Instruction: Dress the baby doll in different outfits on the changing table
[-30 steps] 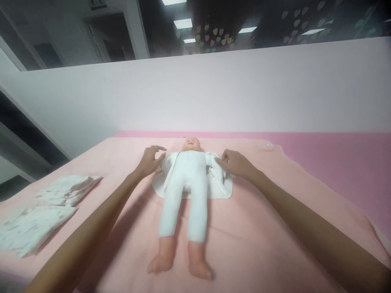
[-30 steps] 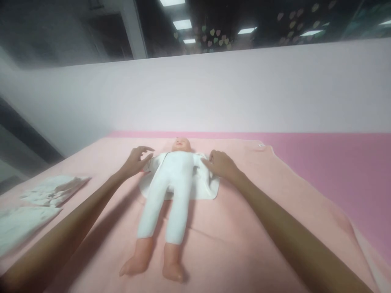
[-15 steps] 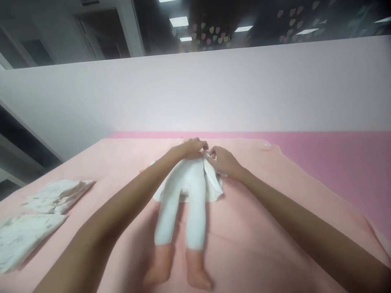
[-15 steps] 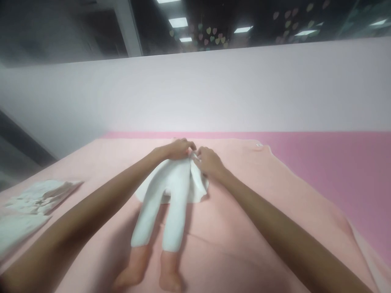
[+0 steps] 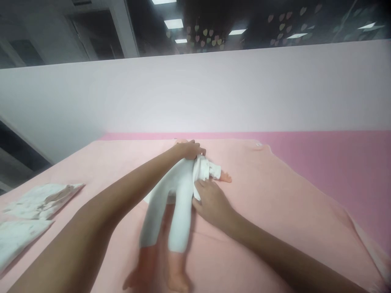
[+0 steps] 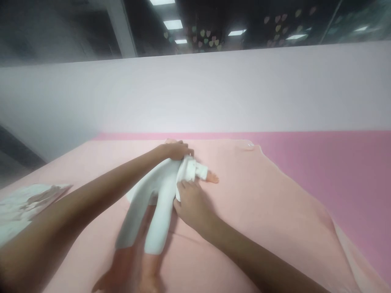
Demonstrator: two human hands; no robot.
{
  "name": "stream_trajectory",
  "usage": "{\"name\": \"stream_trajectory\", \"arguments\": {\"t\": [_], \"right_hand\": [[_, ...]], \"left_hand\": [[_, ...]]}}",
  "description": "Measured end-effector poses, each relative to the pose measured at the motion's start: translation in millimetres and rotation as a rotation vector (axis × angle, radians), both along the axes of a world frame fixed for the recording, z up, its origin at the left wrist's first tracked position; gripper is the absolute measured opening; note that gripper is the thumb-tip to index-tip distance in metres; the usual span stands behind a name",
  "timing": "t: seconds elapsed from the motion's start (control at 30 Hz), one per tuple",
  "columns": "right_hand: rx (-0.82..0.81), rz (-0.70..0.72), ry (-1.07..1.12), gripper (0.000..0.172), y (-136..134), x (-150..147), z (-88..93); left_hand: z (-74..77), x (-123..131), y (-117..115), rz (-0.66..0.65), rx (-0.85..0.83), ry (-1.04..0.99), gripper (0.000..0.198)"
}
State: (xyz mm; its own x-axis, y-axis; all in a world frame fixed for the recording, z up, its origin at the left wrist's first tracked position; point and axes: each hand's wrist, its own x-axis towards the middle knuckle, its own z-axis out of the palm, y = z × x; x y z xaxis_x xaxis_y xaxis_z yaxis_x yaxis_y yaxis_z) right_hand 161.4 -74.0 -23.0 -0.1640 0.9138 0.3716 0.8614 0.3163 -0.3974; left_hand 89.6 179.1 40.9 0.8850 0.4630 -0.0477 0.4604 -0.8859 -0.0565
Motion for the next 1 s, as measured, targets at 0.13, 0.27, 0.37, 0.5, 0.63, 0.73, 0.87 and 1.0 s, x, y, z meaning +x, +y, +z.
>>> {"name": "stream_trajectory", "arguments": {"t": [0.13, 0.27, 0.37, 0.5, 0.63, 0.73, 0.87, 1.0], "right_hand": [[-0.066, 0.052, 0.171, 0.017, -9, 14, -5.4], [-0.146, -0.032, 0.417, 0.027, -7, 44, -16.8], [-0.202, -0.053, 0.544, 0.038, -2, 52, -19.7], [-0.337, -0.119, 0.692, 0.036, 10, 47, -14.2], [-0.521, -0.171, 0.849, 0.028, 25, 49, -8.8], [-0.509, -0.171, 0.775, 0.034, 31, 56, -10.6], [-0.340, -0.179, 0.499, 0.031, 38, 70, -18.6], [-0.074, -0.232, 0.222, 0.029, 49, 97, -24.6]], "left_hand": [[3.4, -7, -10, -0.005, 0.006, 0.082, 0.040], [13.5, -12, -17, 0.092, -0.036, 0.056, 0.044], [18.3, -13, -18, 0.146, -0.083, 0.036, 0.041], [18.4, -14, -20, 0.156, -0.108, 0.025, 0.038], [15.7, -17, -25, 0.159, -0.133, -0.017, 0.039], [13.5, -18, -26, 0.164, -0.146, -0.066, 0.038], [9.1, -18, -25, 0.178, -0.169, -0.126, 0.038], [1.5, -18, -23, 0.198, -0.189, -0.204, 0.037]]}}
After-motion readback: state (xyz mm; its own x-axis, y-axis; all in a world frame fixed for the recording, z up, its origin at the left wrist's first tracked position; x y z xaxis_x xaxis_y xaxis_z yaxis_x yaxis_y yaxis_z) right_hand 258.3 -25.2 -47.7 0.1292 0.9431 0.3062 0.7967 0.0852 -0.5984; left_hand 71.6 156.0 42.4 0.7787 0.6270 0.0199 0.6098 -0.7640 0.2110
